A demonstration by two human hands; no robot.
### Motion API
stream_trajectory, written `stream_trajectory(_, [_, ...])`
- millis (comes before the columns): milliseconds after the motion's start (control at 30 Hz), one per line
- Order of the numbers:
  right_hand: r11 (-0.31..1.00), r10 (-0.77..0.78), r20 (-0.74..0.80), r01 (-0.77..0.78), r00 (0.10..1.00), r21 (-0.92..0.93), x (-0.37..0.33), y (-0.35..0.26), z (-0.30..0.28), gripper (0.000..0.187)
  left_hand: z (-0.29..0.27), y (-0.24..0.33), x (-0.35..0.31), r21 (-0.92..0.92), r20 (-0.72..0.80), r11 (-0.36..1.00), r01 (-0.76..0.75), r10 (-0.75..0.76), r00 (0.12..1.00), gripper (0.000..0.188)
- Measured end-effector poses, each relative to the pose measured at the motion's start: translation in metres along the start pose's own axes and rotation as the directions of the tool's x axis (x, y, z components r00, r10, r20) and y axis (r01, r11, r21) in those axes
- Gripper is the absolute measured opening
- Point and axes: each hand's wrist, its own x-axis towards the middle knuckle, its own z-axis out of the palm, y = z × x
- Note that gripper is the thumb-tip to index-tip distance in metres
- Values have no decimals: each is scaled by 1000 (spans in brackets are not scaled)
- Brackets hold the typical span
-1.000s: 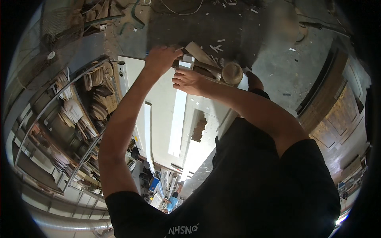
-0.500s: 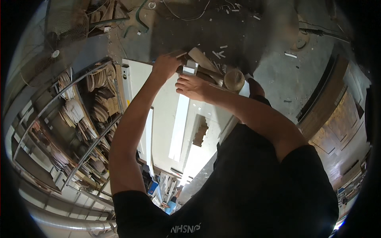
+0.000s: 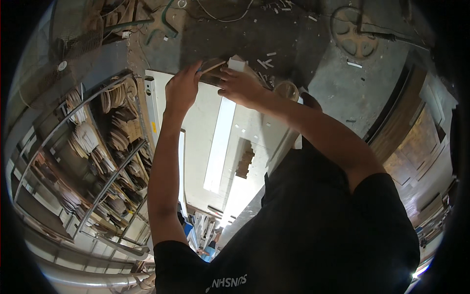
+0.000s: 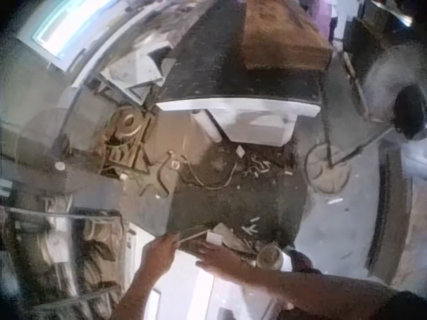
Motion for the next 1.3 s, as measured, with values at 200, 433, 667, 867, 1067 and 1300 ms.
stream_trajectory(200, [986, -108, 52, 101, 993, 130, -5, -9, 1, 1, -15, 22, 15, -3, 57, 994, -107, 107, 993, 30])
stream_trajectory(433, [981, -140, 4, 138, 990, 135, -7, -8, 17, 4, 19, 63, 23, -375, -3, 925, 60, -66, 998, 39])
stream_trajectory(667, [986, -147, -112, 154, 983, 60, -7, -8, 19, 9, 44, 52, 23, -442, -80, 897, 1, -40, 996, 53])
stream_trajectory(867, [982, -185, 221, 186, 957, 18, -2, -9, 4, 34, 27, 47, 37, -376, 86, 925, -63, 103, 991, 47])
stream_trajectory(1067, [988, -150, 136, 154, 979, -21, -4, -11, 14, 13, 6, 47, 51, -311, 173, 934, -177, 239, 955, 43])
stream_trajectory(1300, [980, -183, 255, 197, 949, -31, 3, -17, 1, 12, -14, 16, 45, 136, 96, 896, -424, 414, 905, 29])
